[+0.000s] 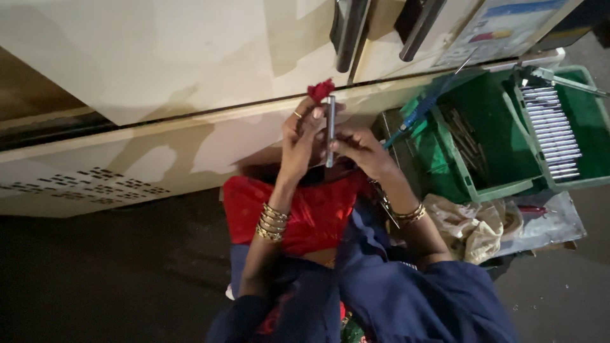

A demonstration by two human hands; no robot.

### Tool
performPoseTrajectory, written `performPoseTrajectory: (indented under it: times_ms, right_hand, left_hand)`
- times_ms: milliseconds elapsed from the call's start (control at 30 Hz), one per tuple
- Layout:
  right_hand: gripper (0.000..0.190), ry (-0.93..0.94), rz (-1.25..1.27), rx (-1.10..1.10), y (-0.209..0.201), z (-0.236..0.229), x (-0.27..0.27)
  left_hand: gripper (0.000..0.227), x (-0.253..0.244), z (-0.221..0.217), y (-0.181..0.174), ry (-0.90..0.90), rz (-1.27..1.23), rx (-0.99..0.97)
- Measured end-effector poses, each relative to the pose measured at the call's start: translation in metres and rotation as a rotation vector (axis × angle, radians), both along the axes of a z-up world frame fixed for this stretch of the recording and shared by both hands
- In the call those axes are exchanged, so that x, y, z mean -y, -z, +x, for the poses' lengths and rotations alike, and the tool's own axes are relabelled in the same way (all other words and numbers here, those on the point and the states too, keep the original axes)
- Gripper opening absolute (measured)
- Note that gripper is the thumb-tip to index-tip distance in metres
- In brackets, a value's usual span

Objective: The person sits on the floor and repeatedly cleans small cylindrical metal parts using a red cloth and a brush. They open the machine door to place parts inside, then retrieve and wipe them before returning them to a green tray.

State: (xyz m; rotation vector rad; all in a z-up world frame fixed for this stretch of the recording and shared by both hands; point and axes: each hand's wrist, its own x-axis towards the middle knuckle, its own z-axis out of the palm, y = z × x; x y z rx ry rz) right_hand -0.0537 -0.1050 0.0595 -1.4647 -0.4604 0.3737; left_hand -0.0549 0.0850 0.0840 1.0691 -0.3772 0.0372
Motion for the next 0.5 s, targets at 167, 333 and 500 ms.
performPoseTrajectory:
  times_ms: [167,333,500]
  right_hand:
    - [0.037,-0.112,0.149,-0.181,-0.018,-0.008,-0.009]
    - [0.04,-0.21,0.242,-0.262,-0.02,-0.006,-0.014]
    - [0.035,-0.159,0.043,-0.154,-0.006,0.006,-0.025]
  left_hand:
    - [0.051,-0.01,0.006,0.01,0.043,-0.219,-0.018]
    - [0.049,-0.018,0.013,0.032,0.083,-0.318,-0.098]
    - [0.043,-0.025,0.013,0.045,0.264,-0.113,-0.162]
